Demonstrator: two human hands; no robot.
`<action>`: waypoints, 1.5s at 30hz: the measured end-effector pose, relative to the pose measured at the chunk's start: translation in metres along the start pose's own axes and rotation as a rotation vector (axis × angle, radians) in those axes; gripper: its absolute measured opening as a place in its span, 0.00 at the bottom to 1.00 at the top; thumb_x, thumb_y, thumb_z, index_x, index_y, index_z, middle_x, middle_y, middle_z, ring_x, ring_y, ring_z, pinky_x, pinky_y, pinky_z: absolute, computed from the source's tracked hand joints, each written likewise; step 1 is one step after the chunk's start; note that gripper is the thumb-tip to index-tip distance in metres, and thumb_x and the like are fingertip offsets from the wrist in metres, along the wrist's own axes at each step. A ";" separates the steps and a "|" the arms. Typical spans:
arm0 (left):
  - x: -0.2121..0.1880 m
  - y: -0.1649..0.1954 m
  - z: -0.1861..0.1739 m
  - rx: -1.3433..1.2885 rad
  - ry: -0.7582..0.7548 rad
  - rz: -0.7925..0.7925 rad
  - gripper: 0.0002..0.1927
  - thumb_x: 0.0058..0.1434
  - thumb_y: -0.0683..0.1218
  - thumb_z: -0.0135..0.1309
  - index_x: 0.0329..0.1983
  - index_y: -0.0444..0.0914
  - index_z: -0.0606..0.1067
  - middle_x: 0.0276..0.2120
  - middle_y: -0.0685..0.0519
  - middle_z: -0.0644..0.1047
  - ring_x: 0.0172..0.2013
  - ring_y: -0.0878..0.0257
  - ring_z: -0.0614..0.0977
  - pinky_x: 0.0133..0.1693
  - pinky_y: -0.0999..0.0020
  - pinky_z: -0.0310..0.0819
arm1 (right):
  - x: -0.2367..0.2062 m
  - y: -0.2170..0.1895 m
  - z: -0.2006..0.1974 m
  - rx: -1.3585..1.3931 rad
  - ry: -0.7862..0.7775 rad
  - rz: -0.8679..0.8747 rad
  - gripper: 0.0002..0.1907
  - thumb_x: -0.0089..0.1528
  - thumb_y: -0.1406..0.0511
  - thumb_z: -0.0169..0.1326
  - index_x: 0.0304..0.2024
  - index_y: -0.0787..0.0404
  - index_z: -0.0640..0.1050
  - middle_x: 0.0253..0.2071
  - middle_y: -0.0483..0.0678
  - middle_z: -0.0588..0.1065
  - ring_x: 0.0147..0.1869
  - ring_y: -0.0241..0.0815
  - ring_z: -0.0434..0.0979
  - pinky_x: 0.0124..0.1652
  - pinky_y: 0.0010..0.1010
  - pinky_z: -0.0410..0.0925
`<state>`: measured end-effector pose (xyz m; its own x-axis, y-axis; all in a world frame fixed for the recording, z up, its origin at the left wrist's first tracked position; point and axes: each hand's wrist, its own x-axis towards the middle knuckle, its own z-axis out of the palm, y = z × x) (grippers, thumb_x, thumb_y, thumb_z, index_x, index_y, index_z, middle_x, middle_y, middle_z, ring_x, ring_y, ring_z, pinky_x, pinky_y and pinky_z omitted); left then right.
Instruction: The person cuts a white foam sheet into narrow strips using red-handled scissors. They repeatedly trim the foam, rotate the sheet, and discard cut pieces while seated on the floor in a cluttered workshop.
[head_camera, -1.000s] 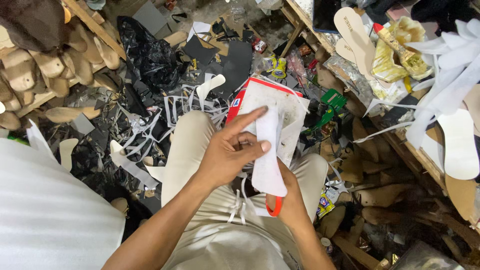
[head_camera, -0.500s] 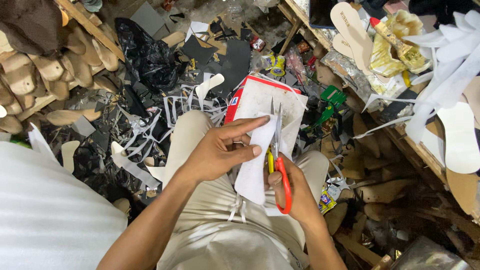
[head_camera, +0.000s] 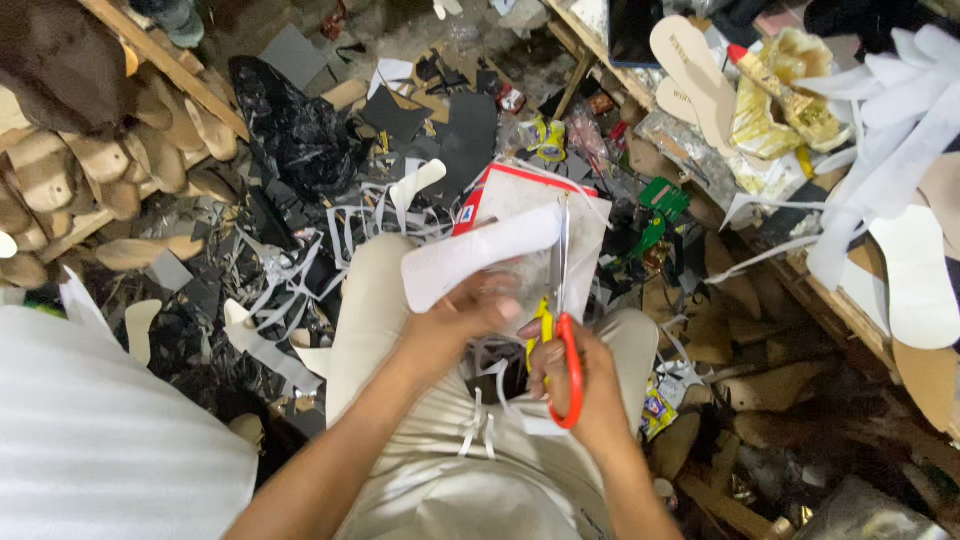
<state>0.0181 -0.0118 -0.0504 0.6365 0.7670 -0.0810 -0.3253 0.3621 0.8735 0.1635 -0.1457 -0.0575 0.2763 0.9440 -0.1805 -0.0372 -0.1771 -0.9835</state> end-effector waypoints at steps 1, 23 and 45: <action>0.001 -0.007 0.008 -0.036 0.044 0.048 0.43 0.57 0.39 0.63 0.74 0.39 0.57 0.54 0.53 0.77 0.52 0.66 0.79 0.54 0.67 0.75 | 0.000 0.001 0.007 -0.015 0.020 0.001 0.17 0.69 0.59 0.46 0.47 0.68 0.76 0.22 0.42 0.70 0.24 0.31 0.69 0.27 0.23 0.65; 0.012 0.018 -0.004 0.249 0.070 -0.018 0.24 0.64 0.44 0.61 0.63 0.33 0.76 0.41 0.53 0.83 0.39 0.71 0.80 0.44 0.73 0.76 | 0.000 -0.001 0.007 -0.071 -0.102 -0.017 0.31 0.67 0.44 0.47 0.50 0.65 0.76 0.24 0.41 0.68 0.27 0.32 0.67 0.29 0.25 0.64; 0.004 -0.016 -0.001 0.423 0.028 -0.181 0.30 0.68 0.52 0.49 0.74 0.44 0.67 0.25 0.60 0.69 0.29 0.72 0.69 0.33 0.76 0.67 | 0.031 -0.001 0.028 0.214 0.212 0.064 0.17 0.65 0.58 0.53 0.38 0.68 0.75 0.22 0.45 0.71 0.24 0.35 0.71 0.25 0.28 0.64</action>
<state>0.0250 -0.0138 -0.0648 0.6357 0.7277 -0.2577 0.1071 0.2475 0.9630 0.1454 -0.1089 -0.0629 0.4600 0.8499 -0.2569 -0.2560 -0.1501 -0.9549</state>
